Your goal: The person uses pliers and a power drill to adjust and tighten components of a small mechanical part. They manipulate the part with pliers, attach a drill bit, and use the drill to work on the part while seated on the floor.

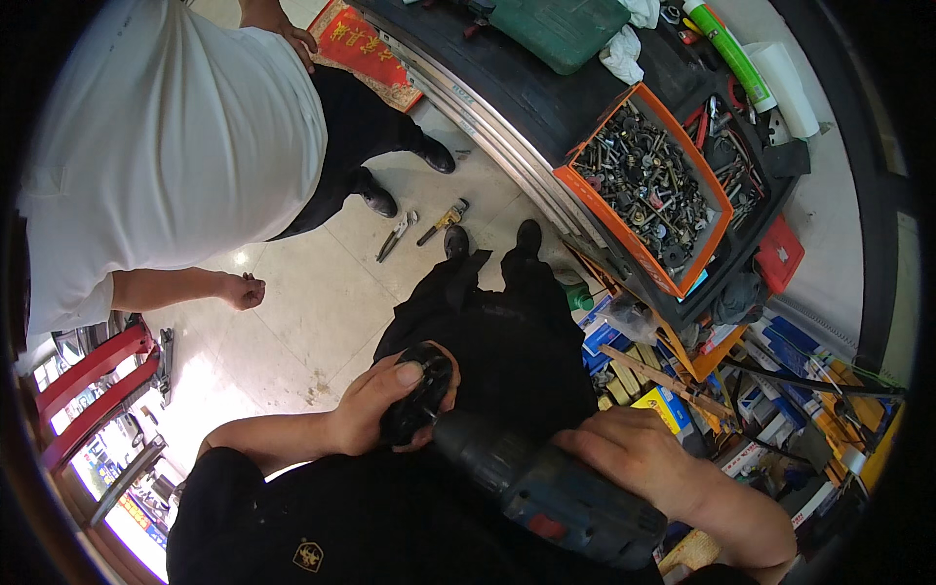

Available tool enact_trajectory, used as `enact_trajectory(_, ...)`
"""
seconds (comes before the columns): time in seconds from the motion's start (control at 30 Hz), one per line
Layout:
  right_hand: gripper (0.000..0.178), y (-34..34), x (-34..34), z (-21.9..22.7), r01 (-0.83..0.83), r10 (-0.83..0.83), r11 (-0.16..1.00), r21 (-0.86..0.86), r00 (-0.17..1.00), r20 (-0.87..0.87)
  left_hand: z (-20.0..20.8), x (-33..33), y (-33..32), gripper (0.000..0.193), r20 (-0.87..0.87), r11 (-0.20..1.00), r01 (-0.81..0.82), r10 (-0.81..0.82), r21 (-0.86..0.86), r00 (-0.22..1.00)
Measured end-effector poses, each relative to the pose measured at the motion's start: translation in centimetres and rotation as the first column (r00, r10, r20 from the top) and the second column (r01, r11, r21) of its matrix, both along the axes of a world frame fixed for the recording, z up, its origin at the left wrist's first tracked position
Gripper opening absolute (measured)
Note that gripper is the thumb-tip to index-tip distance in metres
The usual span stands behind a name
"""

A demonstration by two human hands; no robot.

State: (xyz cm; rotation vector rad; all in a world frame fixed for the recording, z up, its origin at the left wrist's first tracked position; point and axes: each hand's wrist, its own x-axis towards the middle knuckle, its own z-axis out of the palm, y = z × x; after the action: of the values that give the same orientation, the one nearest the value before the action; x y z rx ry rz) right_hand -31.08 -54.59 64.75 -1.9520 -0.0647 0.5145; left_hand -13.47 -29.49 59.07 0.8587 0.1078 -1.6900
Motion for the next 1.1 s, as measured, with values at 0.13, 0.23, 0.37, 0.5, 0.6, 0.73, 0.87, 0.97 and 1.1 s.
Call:
enact_trajectory(0.13,0.041,0.1,0.2,-0.8,0.202,-0.199,0.969,0.140,0.979,-0.037,-0.3,-0.2,0.3,0.045,-0.010,0.994,-0.090,0.089,-0.064,0.996)
enact_trajectory(0.23,0.046,0.1,-0.1,-0.1,0.296,-0.297,0.955,0.035,0.955,0.029,-0.3,-0.4,0.0,0.045,-0.049,0.985,-0.145,0.141,-0.093,0.989)
enact_trajectory(0.37,0.036,0.4,-0.1,0.8,0.295,-0.290,0.955,-0.033,0.952,0.098,-0.6,-0.2,-0.3,0.047,-0.076,0.973,-0.198,0.190,-0.114,0.979)
enact_trajectory(0.5,0.023,0.6,0.0,1.0,0.301,-0.293,0.952,-0.061,0.949,0.116,0.1,-0.1,-0.5,0.050,-0.048,0.977,-0.203,0.200,-0.070,0.979)
enact_trajectory(0.6,0.023,0.8,-0.6,1.0,0.372,-0.372,0.928,0.006,0.927,0.052,0.4,0.0,-0.4,0.052,-0.008,0.975,-0.187,0.188,-0.123,0.982)
enact_trajectory(0.73,0.023,0.9,-0.4,2.4,0.385,-0.384,0.918,-0.095,0.923,0.029,0.4,-0.3,-1.1,0.046,0.062,0.954,-0.234,0.250,-0.189,0.966)
enact_trajectory(0.87,0.026,1.3,-0.6,3.0,0.414,-0.409,0.905,-0.095,0.910,0.068,1.4,-0.6,-1.3,0.039,0.223,0.941,-0.301,0.330,-0.155,0.917)
enact_trajectory(0.97,0.022,2.1,-0.6,3.5,0.497,-0.499,0.864,-0.079,0.866,-0.012,1.8,-0.8,-1.0,0.044,0.301,0.955,-0.263,0.292,-0.133,0.908)
enact_trajectory(1.1,0.029,0.8,-3.1,2.7,0.420,-0.422,0.906,-0.055,0.906,-0.032,0.6,-0.8,0.3,0.054,0.375,0.942,-0.336,0.314,-0.009,0.872)
